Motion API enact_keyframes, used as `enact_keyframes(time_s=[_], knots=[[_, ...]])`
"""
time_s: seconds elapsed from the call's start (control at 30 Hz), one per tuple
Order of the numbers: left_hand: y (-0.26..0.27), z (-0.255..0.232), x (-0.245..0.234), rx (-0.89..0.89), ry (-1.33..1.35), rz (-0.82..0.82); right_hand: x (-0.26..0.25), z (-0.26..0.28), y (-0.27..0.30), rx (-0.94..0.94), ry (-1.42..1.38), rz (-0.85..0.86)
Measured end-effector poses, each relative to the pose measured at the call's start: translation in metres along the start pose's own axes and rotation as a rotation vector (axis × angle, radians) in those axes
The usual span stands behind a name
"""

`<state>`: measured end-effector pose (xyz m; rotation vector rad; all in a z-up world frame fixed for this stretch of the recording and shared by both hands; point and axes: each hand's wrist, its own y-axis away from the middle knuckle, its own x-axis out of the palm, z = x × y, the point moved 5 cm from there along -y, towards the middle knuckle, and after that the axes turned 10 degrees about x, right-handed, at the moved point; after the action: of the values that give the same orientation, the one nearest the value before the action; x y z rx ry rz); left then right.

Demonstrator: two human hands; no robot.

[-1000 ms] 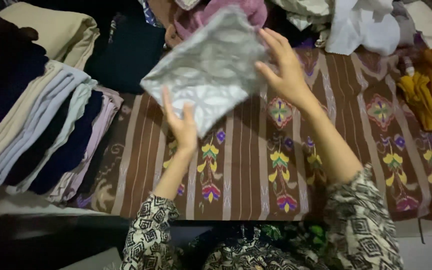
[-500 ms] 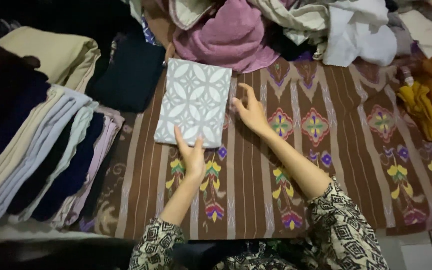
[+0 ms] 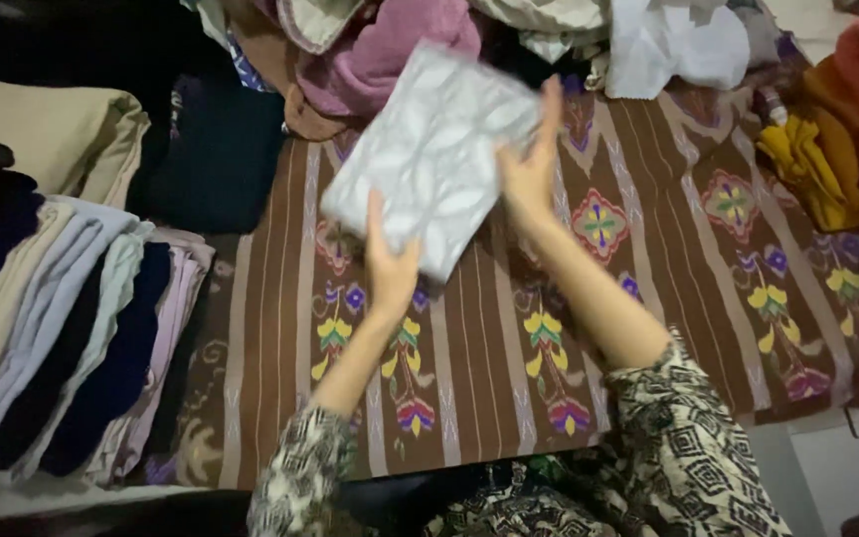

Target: Folding various items of clothing and laundry on a flat surface.

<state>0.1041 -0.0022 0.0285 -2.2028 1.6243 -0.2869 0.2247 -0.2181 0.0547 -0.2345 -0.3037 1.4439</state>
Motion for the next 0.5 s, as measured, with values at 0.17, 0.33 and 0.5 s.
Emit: enact_keyframes(time_s=[0.17,0.33,0.5], knots=[[-0.076,-0.029,0.121,0.517,0.027,0.206,-0.168,0.001,-0.057,-0.064,0.169,-0.418],[-0.03,-0.002,0.242,-0.254,0.638,0.457,-0.296,-0.04,-0.061,0.012,-0.015,-0.521],[0.007,0.07,0.258,-0.475,0.601,0.538,-0.364,-0.114,-0.082,0.073,0.14,-0.48]])
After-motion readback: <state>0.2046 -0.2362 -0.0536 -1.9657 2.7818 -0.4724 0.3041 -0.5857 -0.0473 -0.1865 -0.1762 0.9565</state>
